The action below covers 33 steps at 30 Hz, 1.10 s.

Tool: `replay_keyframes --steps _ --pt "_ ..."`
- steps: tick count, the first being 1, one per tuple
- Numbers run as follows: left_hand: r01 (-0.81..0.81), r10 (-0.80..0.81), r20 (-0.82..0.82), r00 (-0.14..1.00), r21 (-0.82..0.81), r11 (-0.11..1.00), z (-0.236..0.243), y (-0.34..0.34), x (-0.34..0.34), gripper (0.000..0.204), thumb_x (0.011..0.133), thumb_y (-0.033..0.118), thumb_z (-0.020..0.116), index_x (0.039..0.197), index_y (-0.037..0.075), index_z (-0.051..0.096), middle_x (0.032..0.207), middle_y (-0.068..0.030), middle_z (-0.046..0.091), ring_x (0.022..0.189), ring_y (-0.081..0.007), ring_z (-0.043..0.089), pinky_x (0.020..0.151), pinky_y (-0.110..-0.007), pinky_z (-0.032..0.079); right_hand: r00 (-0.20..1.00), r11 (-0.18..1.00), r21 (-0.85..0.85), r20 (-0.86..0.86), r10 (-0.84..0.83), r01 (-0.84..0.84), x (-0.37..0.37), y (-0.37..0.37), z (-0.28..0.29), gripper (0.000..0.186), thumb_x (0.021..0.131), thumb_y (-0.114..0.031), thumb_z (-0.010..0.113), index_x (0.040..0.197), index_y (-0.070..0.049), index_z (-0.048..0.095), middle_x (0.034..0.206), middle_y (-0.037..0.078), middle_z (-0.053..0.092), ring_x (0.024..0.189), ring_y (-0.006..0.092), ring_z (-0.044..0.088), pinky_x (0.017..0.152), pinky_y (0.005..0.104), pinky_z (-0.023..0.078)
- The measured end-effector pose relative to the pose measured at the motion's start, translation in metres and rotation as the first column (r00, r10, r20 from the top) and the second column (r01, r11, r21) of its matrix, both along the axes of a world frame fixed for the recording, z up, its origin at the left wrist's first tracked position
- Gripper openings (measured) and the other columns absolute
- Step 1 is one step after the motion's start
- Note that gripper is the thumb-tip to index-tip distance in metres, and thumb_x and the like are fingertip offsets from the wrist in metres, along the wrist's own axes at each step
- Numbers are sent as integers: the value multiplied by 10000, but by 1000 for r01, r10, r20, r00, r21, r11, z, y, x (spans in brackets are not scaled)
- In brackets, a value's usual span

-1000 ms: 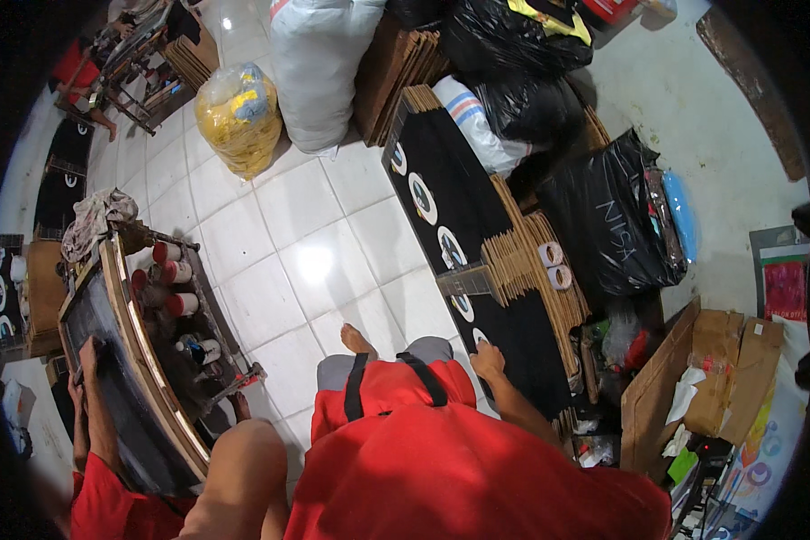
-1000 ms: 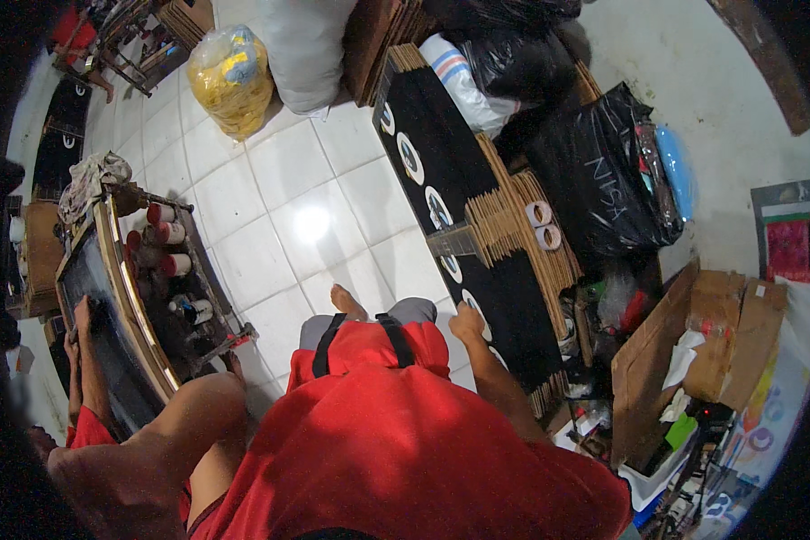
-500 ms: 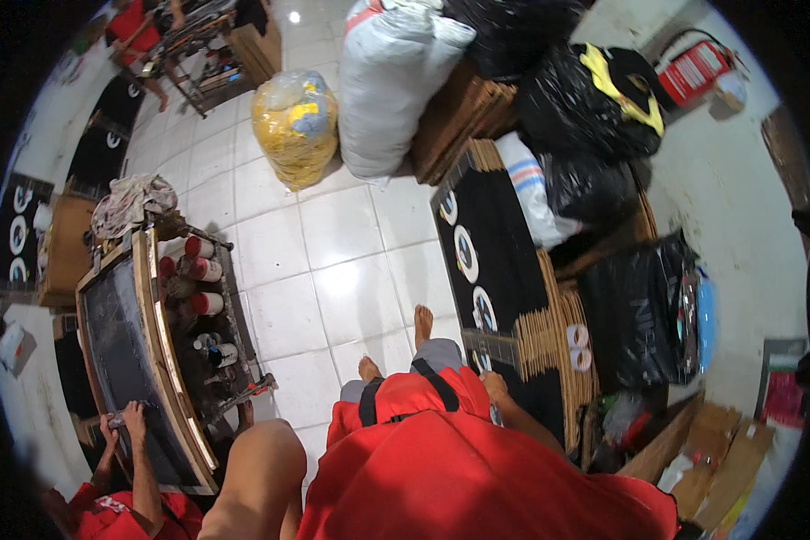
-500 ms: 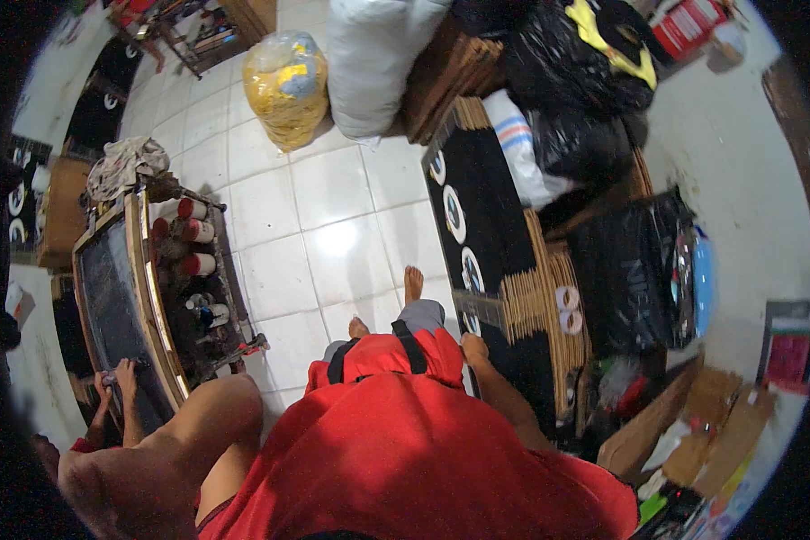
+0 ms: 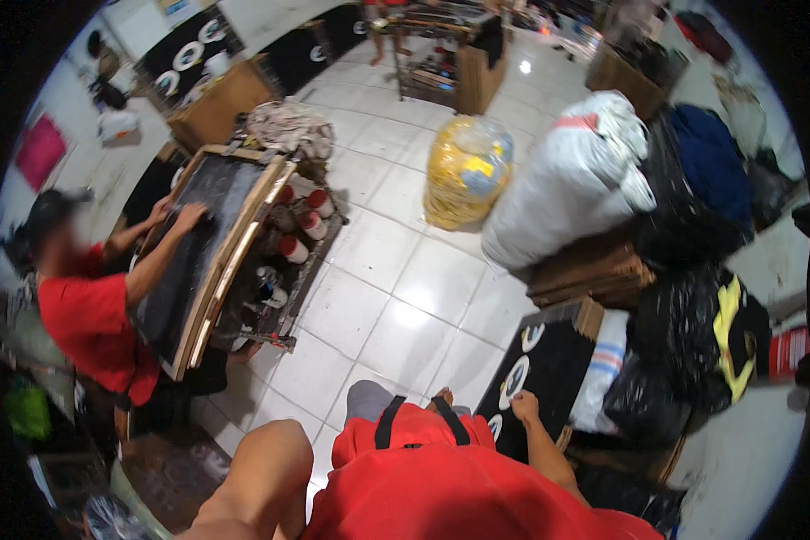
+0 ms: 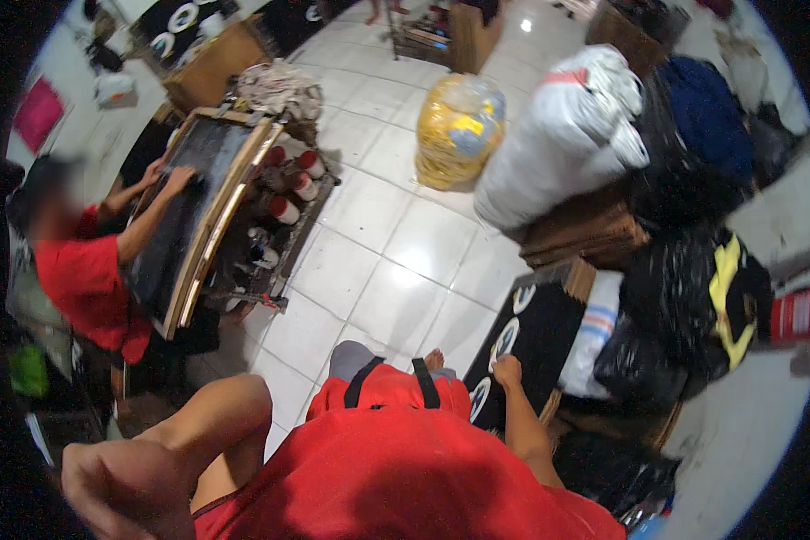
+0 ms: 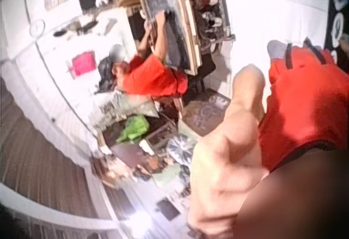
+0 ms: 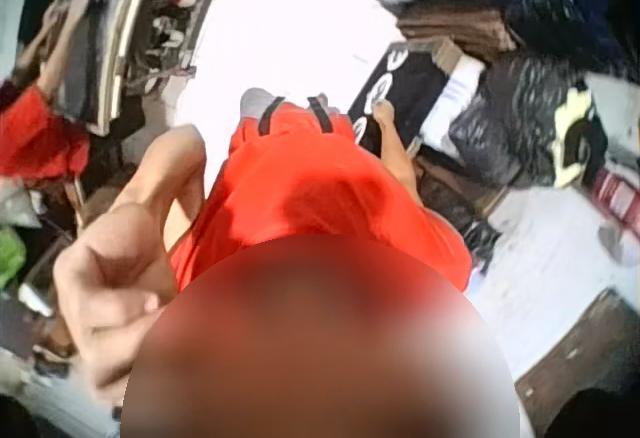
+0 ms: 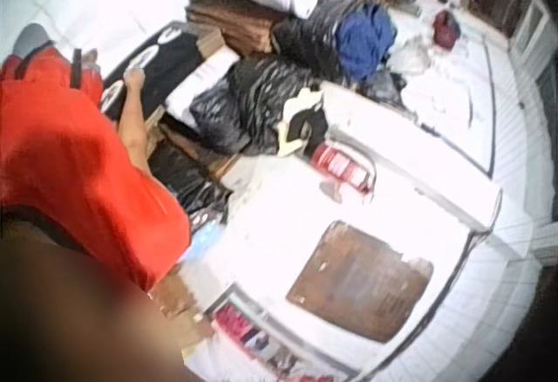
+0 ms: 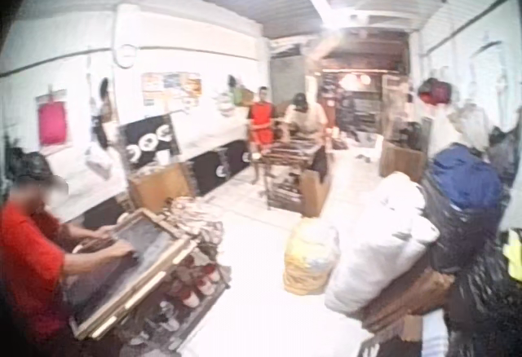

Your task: The person repeatedly picks up printed black t-shirts from a screen printing frame, inspects the printed design, and stacks them on a nearby pile. The person handles the shirts one at a time in a repetitive cycle.

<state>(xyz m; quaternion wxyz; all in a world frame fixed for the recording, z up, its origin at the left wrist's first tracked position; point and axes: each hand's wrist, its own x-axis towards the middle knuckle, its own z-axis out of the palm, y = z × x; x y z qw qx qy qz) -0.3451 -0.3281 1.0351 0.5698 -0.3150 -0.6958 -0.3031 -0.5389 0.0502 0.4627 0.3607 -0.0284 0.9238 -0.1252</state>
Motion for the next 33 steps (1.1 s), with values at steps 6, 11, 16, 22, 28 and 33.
replay_keyframes --steps 6,11,16,22,28,33 --pt "-607 286 650 704 341 718 -94 -11 -3 107 642 61 640 742 58 602 654 -48 580 612 -225 586 543 -287 452 998 979 -192 -11 63 -64 -11 -34 -49 151 712 -168 634 782 -36 656 770 138 655 719 256 627 668 371 490" --pt "-803 -233 940 248 334 493 -272 -53 -14 178 759 95 612 909 -1 612 720 -95 601 677 -215 585 629 -285 463 984 884 -463 117 132 -64 26 -17 -119 150 749 -152 610 761 -7 645 671 78 644 618 169 608 562 340 475" --pt "-801 -261 964 -54 114 587 -438 -77 49 268 745 198 616 962 43 637 818 -122 648 775 -249 628 703 -347 483 859 854 -113 19 512 -507 33 18 -197 297 764 -275 579 736 12 652 705 217 624 642 261 640 589 397 490" --pt "-839 -398 909 -125 117 531 -520 -123 80 311 712 218 654 975 52 649 893 -143 658 872 -267 630 770 -348 487 935 931 -94 6 355 -353 12 -44 -150 170 749 -127 548 723 15 636 664 161 615 602 248 623 542 362 492" --pt "-907 -468 879 -87 125 403 -558 -182 87 286 735 176 662 970 16 642 826 -111 654 761 -195 620 695 -303 490 866 862 -314 437 -241 398 20 -205 -40 118 744 2 519 835 22 591 699 102 605 605 216 615 515 310 497" --pt "-952 -662 728 176 296 72 -601 -204 106 211 750 182 652 876 13 651 731 -68 631 617 -135 588 551 -266 472 853 854 -309 456 -253 418 26 -273 -22 157 767 4 526 921 5 553 782 132 631 696 246 646 522 330 502"
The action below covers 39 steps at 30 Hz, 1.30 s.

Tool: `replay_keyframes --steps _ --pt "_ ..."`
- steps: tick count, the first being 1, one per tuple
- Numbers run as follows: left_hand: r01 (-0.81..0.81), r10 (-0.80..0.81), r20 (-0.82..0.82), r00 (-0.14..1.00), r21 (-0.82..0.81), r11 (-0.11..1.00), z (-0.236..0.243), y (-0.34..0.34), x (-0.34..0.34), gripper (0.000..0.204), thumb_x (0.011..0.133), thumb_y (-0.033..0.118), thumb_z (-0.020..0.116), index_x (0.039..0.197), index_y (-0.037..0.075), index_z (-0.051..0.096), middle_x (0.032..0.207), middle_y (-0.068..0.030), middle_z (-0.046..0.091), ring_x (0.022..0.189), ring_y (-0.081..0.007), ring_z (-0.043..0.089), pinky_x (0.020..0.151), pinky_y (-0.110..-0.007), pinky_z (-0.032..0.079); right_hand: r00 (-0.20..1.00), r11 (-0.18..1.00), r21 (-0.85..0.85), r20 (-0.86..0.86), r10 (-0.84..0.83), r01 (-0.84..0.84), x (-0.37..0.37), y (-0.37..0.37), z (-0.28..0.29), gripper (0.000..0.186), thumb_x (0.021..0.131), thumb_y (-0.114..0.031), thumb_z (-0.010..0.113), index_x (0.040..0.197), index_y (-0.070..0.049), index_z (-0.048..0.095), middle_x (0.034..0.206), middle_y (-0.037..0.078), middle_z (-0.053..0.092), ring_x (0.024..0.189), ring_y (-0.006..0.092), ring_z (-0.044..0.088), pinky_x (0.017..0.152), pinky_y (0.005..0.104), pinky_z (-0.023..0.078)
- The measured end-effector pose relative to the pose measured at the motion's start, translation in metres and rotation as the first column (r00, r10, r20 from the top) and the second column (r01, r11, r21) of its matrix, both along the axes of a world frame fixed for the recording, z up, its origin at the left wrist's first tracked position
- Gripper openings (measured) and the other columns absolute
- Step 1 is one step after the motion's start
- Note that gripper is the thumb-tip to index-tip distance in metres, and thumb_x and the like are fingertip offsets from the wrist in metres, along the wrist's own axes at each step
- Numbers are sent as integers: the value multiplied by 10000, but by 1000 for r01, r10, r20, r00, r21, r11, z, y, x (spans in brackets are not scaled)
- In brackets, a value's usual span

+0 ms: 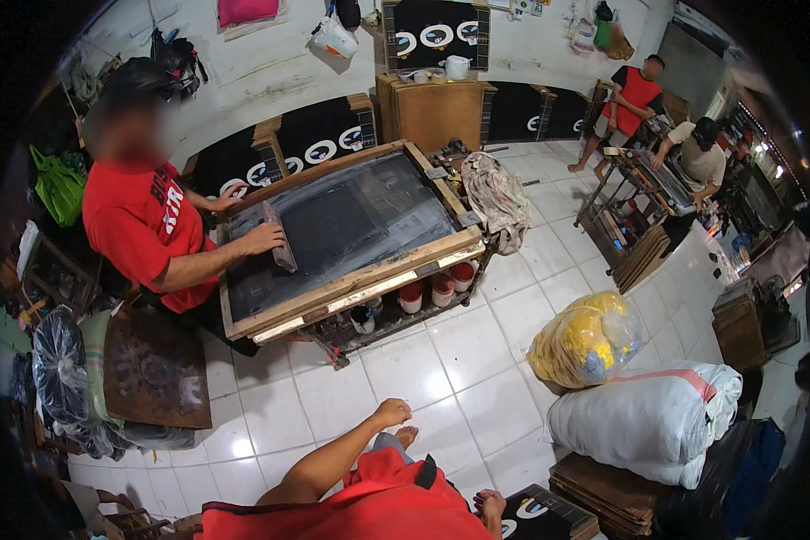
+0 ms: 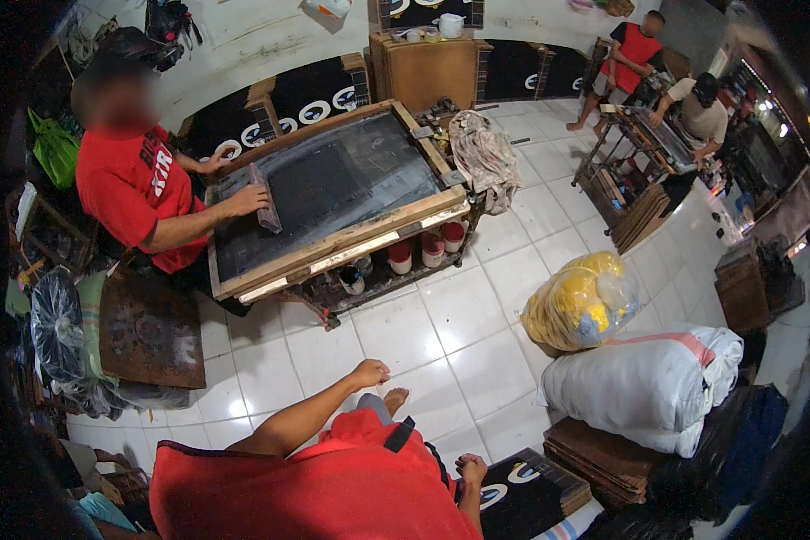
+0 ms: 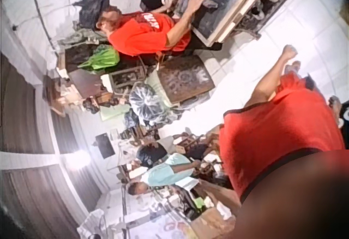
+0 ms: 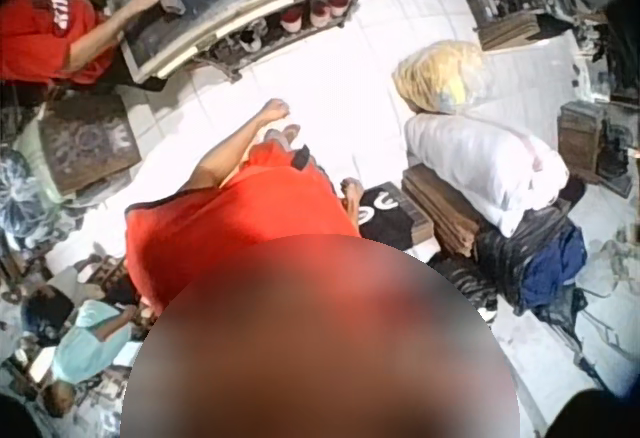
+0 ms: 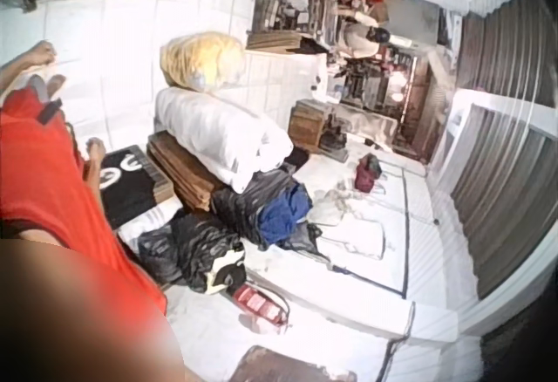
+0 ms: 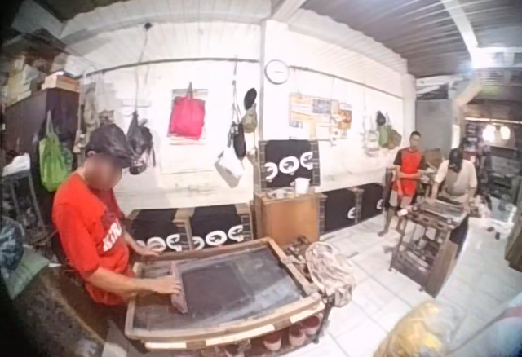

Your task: The person repeatedly picks up printed black t-shirts from a screen printing frame, inspects the printed design, and stacks them on a nearby pile. The person handles the shirts one at a time in a repetitive cycle.

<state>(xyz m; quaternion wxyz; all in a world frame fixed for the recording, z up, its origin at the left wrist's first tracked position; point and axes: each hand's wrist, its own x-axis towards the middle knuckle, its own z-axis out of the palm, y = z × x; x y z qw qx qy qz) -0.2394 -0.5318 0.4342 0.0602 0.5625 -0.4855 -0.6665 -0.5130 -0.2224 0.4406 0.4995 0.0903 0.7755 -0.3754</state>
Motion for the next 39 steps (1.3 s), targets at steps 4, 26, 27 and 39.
replay_keyframes --steps 4,26,27,39 --pt "202 -194 259 946 -6 979 -37 4 39 108 742 134 618 718 30 625 629 -59 595 507 -136 543 439 -269 422 1000 999 45 14 8 -9 -1 2 0 137 773 13 511 900 25 560 763 137 622 647 241 629 515 334 503" --pt "-361 331 187 925 160 918 -6 -54 19 244 751 145 641 982 76 602 751 -35 630 628 -125 599 566 -265 471 993 993 37 15 -115 114 -25 24 -6 70 742 28 519 776 29 580 670 115 593 505 210 568 454 305 480" --pt "-357 326 188 926 160 920 -7 -59 20 240 750 143 642 978 78 601 750 -32 629 632 -124 601 570 -264 472 993 992 48 -3 -118 118 -25 20 -4 69 743 27 519 776 28 580 678 117 595 505 211 569 454 302 480" --pt "-199 100 348 932 261 945 -40 -19 59 119 749 84 586 638 43 598 584 -71 566 472 -149 515 411 -268 403 988 986 65 -6 -154 154 -6 13 -26 118 769 41 490 815 42 599 697 150 612 571 258 621 474 345 507"
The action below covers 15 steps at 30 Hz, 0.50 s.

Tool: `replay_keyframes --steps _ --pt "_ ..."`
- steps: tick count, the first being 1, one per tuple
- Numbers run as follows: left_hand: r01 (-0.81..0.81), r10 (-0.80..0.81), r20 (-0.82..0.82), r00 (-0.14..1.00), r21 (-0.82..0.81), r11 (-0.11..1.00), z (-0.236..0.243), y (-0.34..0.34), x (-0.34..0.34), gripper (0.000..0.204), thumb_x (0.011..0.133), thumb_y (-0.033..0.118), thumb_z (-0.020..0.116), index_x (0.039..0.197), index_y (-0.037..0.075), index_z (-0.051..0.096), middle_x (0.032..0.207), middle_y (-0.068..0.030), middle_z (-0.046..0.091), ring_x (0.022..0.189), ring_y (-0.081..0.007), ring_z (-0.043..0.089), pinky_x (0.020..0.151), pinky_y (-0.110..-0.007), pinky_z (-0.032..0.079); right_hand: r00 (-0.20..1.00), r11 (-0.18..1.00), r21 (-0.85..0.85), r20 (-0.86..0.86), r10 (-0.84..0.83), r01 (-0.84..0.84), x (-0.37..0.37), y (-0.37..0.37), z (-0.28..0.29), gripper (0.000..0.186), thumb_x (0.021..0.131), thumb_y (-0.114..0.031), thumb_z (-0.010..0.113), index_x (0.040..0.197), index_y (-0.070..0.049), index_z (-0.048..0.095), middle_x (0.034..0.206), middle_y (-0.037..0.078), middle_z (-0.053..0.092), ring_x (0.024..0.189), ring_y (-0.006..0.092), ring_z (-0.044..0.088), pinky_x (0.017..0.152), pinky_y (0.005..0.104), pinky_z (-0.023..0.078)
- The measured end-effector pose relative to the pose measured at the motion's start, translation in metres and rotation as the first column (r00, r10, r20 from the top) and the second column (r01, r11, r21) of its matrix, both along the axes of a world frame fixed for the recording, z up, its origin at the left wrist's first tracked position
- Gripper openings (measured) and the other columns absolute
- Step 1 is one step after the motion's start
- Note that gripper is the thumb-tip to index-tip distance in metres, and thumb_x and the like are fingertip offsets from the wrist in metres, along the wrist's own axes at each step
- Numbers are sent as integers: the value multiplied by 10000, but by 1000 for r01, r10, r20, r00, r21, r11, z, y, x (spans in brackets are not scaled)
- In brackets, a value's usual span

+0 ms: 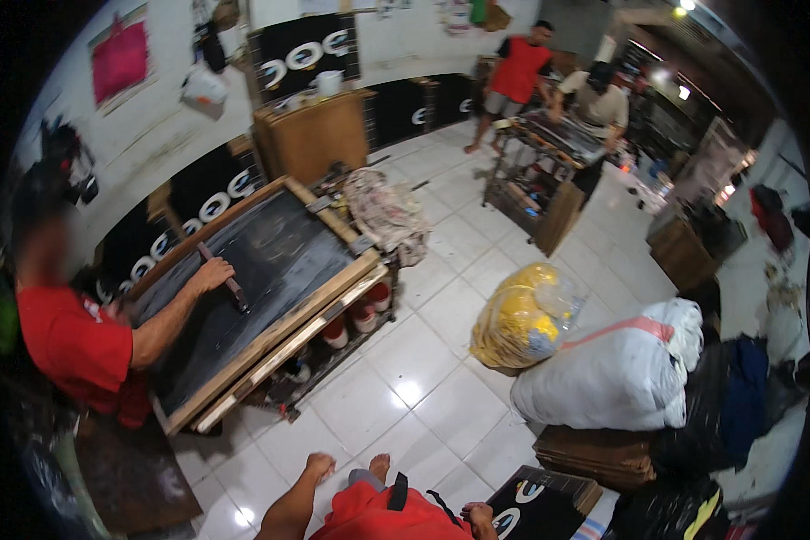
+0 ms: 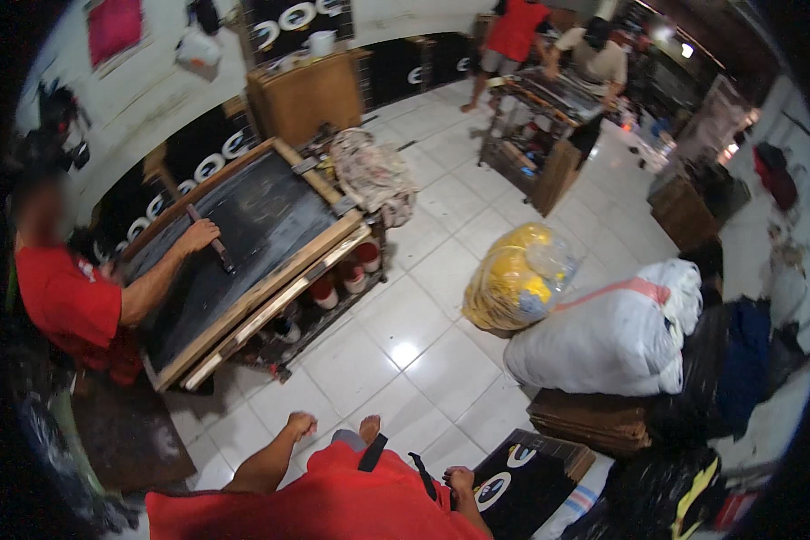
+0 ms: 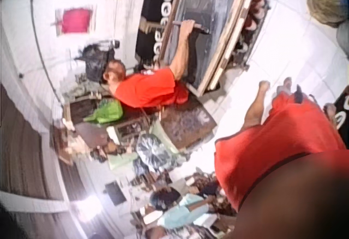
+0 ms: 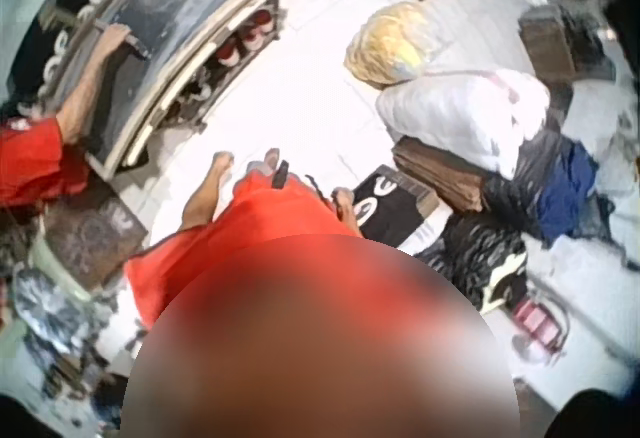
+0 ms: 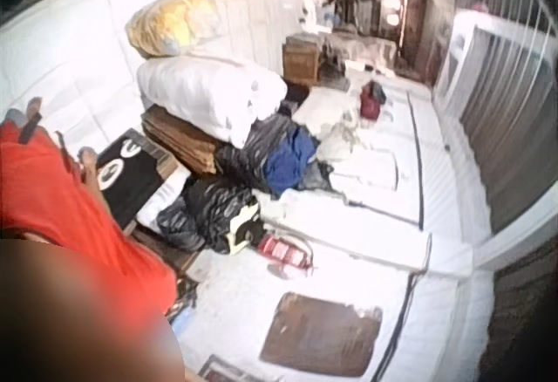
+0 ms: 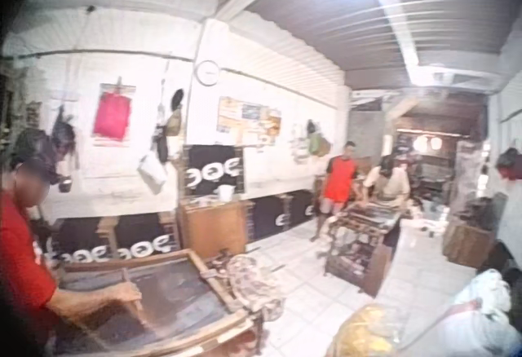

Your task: The person repeatedly picks up printed black t-shirts from a screen printing frame, inspects the printed design, and stacks them on a nearby pile. The person handles the shirts one at a time in a repetitive cycle.

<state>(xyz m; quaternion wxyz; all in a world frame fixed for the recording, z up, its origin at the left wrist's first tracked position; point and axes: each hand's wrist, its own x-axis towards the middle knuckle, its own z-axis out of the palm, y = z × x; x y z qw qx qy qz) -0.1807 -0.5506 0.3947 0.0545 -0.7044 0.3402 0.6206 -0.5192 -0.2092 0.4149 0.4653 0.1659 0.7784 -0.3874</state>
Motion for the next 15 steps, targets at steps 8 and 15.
replay_keyframes --steps 8,15 --pt "-8 7 -22 1000 -30 1000 -17 -8 4 98 784 104 561 740 41 621 652 -75 597 521 -158 553 434 -277 423 999 999 53 -35 -2 4 9 13 -20 159 788 68 437 807 79 595 724 192 616 613 305 632 541 390 545" --pt "-728 615 -462 639 -103 678 -2 -83 -22 189 841 196 550 949 43 569 851 -90 617 734 -204 614 631 -329 517 999 1000 4 42 15 -15 -7 20 -6 121 789 48 473 811 89 584 721 173 617 613 290 632 564 384 552"
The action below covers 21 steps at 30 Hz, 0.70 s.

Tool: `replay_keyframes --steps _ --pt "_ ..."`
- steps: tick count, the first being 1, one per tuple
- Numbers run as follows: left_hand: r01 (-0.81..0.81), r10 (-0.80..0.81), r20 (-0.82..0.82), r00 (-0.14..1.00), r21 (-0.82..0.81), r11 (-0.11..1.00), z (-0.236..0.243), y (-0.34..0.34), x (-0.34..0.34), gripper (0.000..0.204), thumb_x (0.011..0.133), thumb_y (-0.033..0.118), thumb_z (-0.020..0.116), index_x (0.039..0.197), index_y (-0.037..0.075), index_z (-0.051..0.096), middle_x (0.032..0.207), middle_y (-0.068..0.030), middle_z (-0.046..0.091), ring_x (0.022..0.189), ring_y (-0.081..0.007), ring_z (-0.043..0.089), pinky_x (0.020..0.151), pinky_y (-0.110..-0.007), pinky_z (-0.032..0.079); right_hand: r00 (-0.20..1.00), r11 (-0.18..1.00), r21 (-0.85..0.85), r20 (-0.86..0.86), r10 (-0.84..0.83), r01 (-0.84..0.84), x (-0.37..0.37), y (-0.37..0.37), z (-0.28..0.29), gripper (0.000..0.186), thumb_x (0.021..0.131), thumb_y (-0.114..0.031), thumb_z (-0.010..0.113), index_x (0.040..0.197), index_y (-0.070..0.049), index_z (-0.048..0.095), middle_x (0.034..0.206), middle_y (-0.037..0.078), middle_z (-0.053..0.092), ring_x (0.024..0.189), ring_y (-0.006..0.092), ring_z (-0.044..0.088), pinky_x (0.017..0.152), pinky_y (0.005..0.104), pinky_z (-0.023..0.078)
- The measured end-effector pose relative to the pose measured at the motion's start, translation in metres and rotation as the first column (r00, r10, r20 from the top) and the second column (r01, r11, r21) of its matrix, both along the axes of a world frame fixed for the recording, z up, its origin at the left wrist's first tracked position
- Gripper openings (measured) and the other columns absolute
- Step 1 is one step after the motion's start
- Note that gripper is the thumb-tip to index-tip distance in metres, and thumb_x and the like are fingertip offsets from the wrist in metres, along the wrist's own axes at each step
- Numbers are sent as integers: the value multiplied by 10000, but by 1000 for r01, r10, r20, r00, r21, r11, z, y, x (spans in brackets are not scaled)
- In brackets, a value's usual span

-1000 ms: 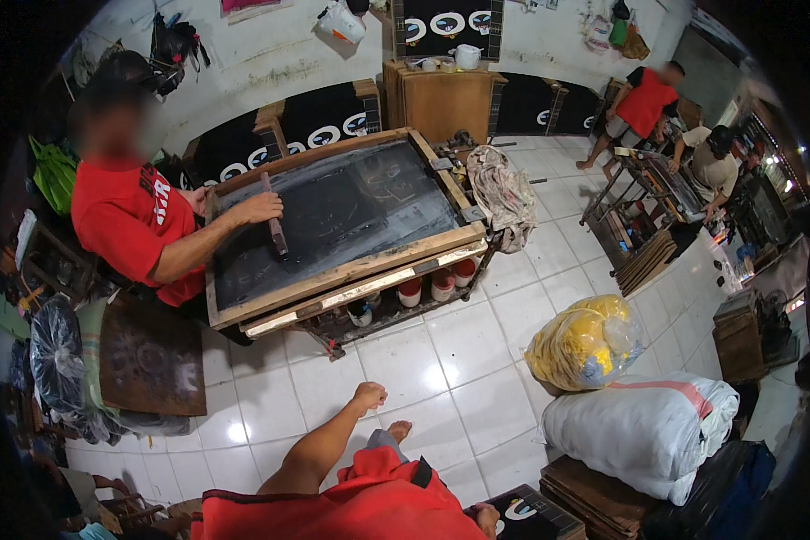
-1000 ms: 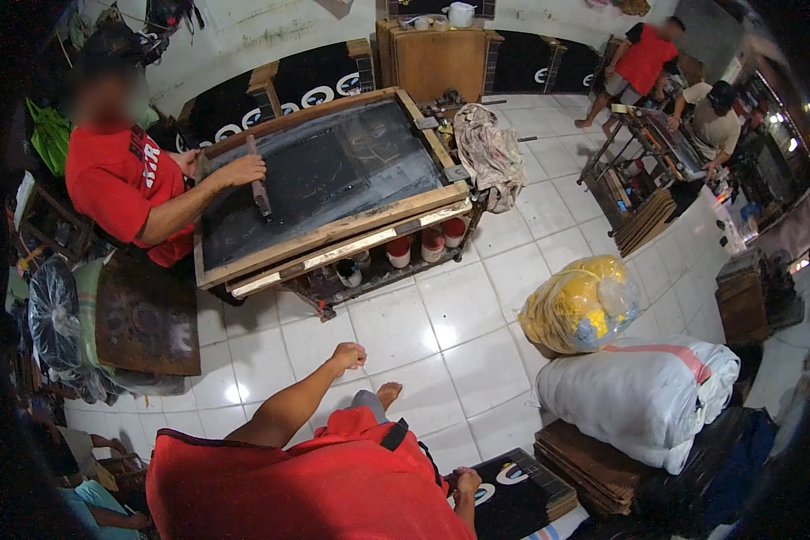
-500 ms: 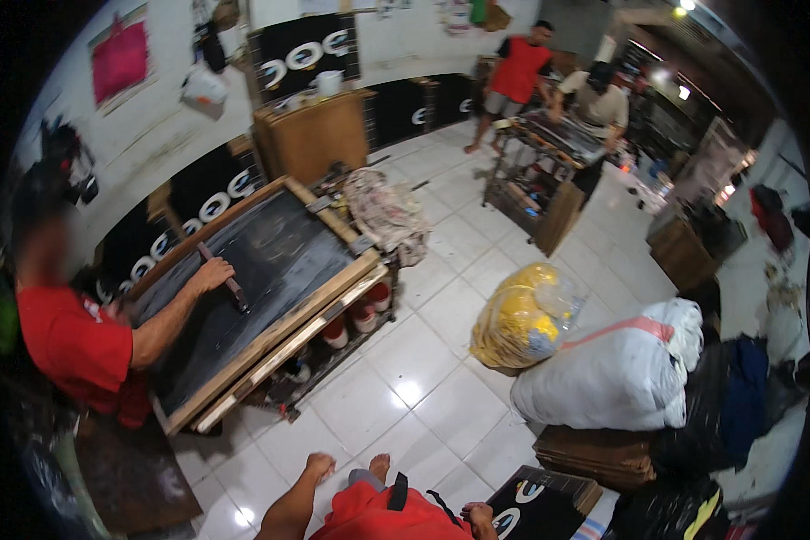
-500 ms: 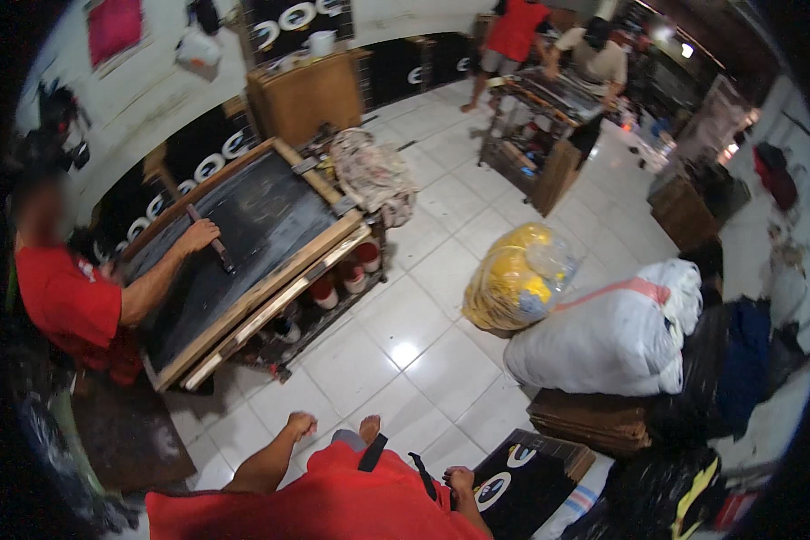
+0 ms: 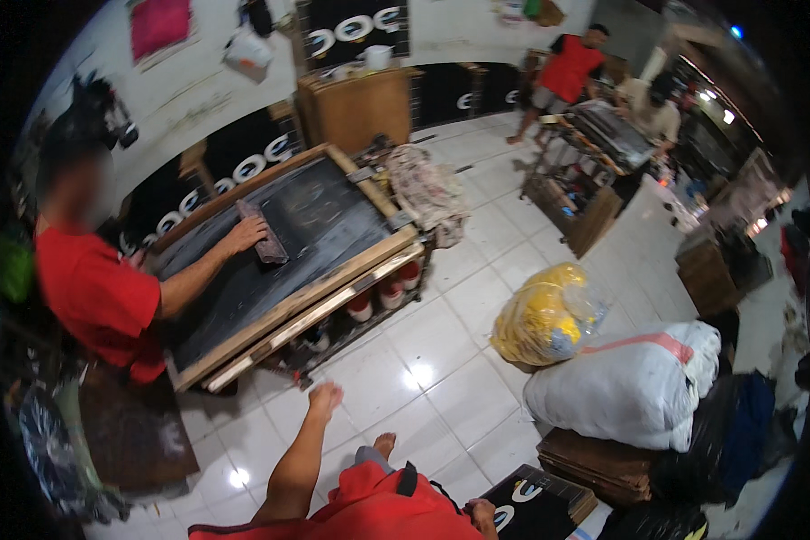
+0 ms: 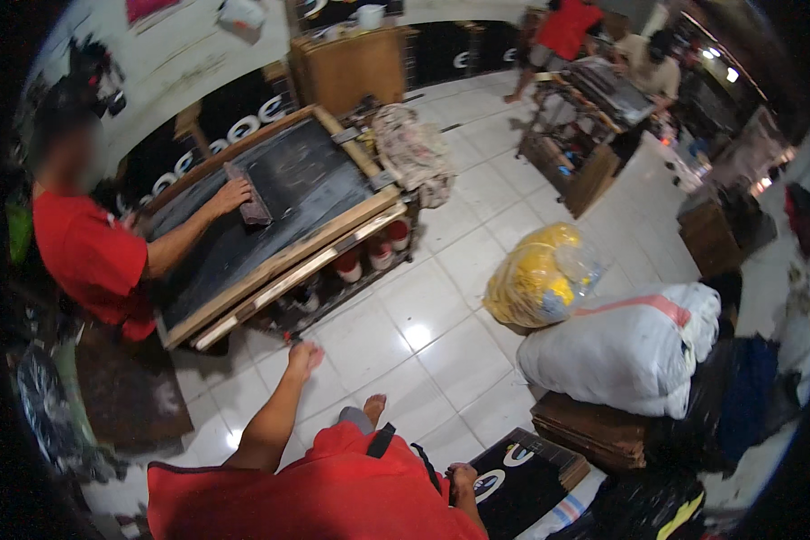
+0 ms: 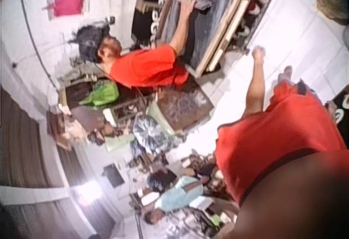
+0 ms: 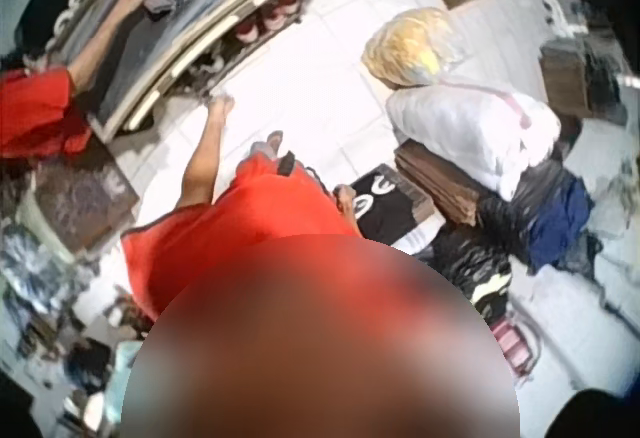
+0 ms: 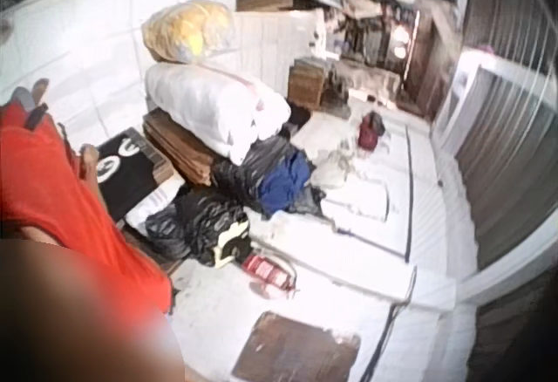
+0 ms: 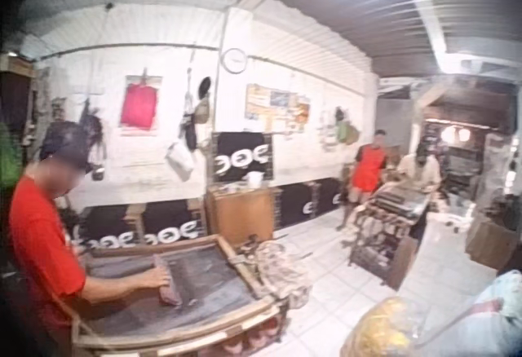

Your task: The person repeatedly picks up printed black t-shirts from a screen printing frame, inspects the printed design, and stacks them on a nearby pile. The person handles the shirts one at a time in a repetitive cycle.

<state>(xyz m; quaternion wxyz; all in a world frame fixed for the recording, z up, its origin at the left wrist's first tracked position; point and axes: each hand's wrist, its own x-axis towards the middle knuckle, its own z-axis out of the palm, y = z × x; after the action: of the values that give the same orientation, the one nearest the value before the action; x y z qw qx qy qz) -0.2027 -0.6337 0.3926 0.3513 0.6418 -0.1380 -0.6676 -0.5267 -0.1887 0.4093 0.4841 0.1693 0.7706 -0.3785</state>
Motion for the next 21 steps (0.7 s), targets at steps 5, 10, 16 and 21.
replay_keyframes --steps 5,10,16,21 --pt "-379 336 -322 885 -79 922 50 -96 -6 381 877 178 492 1221 23 436 1181 -155 509 1121 -275 499 976 -407 393 996 991 107 -21 88 -85 -9 -8 22 111 785 15 520 871 43 583 762 156 625 637 269 635 563 375 551" --pt "-664 584 -489 648 13 748 68 -167 -12 517 888 157 424 1355 -9 276 1381 -167 315 1290 -290 315 1070 -427 268 994 990 90 28 109 -111 -17 -24 39 142 793 -9 532 928 6 569 811 152 625 664 267 636 555 355 543" --pt "-792 776 -497 388 250 557 69 -203 -14 532 857 112 458 1351 18 283 1467 -110 169 1374 -278 119 1111 -478 86 987 983 98 -23 157 -154 -12 -53 43 68 795 -17 545 854 -3 573 707 103 610 605 197 622 519 302 525" --pt "-827 852 -371 369 288 483 65 -212 -11 504 784 184 547 1264 145 401 1423 -113 220 1327 -254 241 1071 -427 233 983 984 18 -50 179 -178 -3 -76 34 50 793 -5 556 833 9 583 688 101 609 577 184 606 517 294 517"
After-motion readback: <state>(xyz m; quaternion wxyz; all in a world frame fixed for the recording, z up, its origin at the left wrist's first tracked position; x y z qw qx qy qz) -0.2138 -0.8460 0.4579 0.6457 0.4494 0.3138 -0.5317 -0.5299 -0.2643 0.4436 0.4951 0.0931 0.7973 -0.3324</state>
